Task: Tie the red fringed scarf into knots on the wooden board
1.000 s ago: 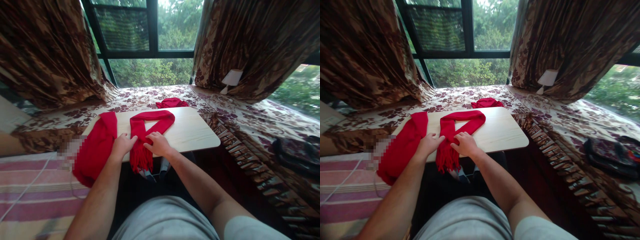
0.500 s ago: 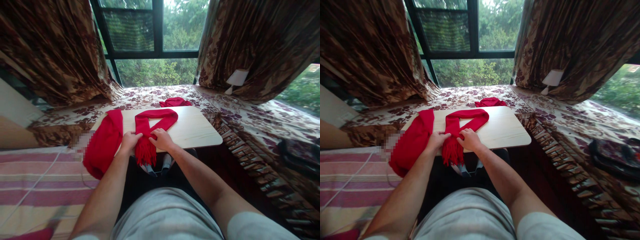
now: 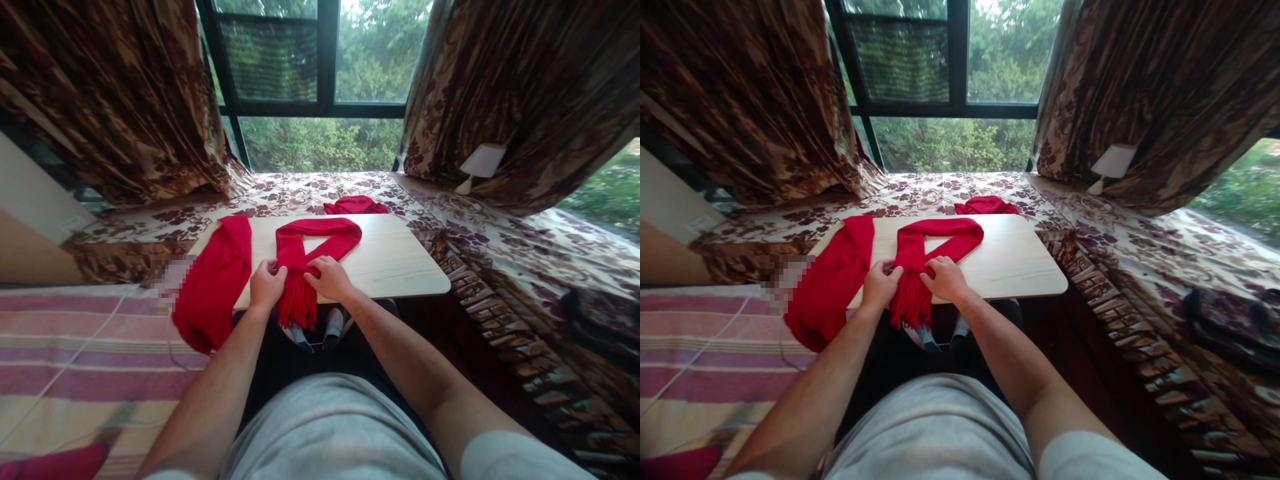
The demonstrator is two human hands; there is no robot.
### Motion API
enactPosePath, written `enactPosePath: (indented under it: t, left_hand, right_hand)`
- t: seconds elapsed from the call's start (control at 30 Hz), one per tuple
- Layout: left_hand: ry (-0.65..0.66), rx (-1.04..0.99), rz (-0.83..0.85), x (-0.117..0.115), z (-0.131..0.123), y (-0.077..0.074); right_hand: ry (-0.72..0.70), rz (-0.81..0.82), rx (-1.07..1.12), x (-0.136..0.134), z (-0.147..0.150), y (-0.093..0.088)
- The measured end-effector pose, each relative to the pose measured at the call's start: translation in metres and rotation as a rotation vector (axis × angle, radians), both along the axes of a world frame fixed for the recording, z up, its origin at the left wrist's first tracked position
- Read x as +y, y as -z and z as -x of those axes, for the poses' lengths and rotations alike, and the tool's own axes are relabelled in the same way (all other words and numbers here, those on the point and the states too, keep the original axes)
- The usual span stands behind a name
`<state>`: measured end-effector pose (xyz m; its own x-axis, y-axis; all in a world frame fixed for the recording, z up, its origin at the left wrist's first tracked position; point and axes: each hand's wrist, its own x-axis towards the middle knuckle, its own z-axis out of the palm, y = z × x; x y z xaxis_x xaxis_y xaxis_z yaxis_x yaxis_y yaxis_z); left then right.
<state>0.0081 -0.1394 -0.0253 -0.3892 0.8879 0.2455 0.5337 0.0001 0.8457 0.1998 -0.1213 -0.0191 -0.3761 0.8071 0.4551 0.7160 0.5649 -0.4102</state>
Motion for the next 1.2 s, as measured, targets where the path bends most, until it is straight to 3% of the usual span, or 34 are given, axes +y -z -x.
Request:
enactPosePath:
  t: [0.27, 0.47, 0.73, 0.93, 1.2]
  left_hand:
    - [0.01, 0.031, 0.012, -0.0034, 0.0016, -0.0001]
    - [-0.072, 0.119, -0.061, -0.0052, -0.0005, -0.0001]
    - [-0.002, -0.224, -0.003, 0.0012, 0.0058, 0.004]
    - [0.027, -0.002, -0.041, 0.0, -0.0024, 0.008]
    - [0.042, -0.095, -0.055, -0.0017, 0.0001, 0.0078]
  right_hand:
    - [0.02, -0.005, -0.004, -0.0022, -0.0005, -0.0015]
    - [0.037, 0.004, 0.021, 0.0007, -0.0009, 0.0004]
    - [0.04, 0.027, 0.034, -0.0004, -0.0003, -0.0031]
    - [0.036, 0.014, 0.047, 0.0019, -0.0004, 0.0007]
    - [0.077, -0.033, 0.113, 0.0008, -0.0015, 0.0005]
